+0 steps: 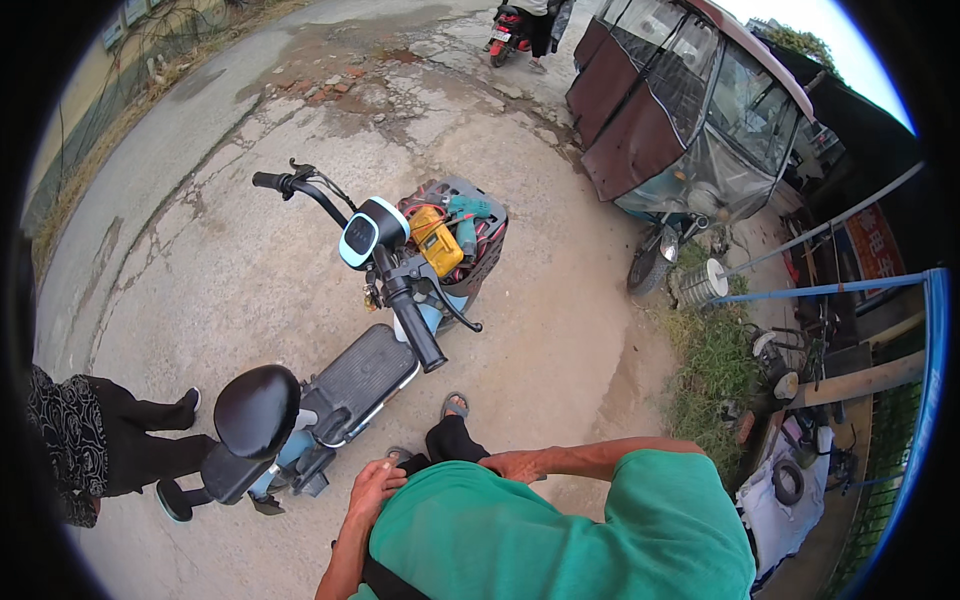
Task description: The person inspects the electric scooter, checks the handlebars and seat, and uses a cordless drill to remove and reattach components near the front basket and handlebar area. The person also adjusts the seat and examines the rear wheel and suspension.
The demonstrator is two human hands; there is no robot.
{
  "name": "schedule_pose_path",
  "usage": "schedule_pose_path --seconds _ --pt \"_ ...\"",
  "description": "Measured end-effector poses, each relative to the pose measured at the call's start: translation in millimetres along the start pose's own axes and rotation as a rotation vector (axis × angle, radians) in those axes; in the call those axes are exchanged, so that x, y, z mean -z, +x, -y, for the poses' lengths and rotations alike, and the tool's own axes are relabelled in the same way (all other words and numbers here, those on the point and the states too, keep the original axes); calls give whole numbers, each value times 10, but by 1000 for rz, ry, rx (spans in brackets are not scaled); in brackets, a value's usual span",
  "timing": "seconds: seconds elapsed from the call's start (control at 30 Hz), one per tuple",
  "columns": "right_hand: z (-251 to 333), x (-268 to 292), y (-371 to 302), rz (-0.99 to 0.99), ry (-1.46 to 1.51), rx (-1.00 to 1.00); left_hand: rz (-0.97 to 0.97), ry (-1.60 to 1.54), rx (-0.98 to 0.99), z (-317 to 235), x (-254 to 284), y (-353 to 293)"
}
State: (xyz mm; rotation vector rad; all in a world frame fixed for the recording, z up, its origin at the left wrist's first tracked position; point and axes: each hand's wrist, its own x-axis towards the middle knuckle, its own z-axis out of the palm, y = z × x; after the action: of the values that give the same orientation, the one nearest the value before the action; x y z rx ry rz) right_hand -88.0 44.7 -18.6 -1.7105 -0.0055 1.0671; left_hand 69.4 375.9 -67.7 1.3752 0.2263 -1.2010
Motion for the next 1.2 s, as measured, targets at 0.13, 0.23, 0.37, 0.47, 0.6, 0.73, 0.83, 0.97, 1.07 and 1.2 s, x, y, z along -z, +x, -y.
schedule_pose_path --seconds 0.13,0.23,0.37,0.47,0.6,0.73,0.83,0.97,1.07,1.2 --pt "-297 -397 170 -337 -107 -176 19 59 39 -142 -165 -15" --pt "-271 -629 200 -526 -51 -382 31 76 73 -161 -237 15" --pt "-34 -543 -160 -510 -31 -592 49 131 96 -180 -284 95" --pt "-546 -506 -554 -208 -65 -501 67 161 92 -204 -348 178" --pt "-340 -352 -1091 70 61 -267 83 160 113 -268 -447 221" --pt "-281 -210 -1014 162 89 -93 86 161 114 -308 -480 260" --pt "-203 -39 -785 194 -69 4 81 195 116 -307 -441 290" --pt "-570 -206 -379 72 -449 -200 21 131 134 -361 -421 194" --pt "-688 -154 -287 94 -662 -401 2 96 134 -321 -396 171" --pt "-417 369 -283 287 -381 -570 -11 83 132 -262 -403 191"
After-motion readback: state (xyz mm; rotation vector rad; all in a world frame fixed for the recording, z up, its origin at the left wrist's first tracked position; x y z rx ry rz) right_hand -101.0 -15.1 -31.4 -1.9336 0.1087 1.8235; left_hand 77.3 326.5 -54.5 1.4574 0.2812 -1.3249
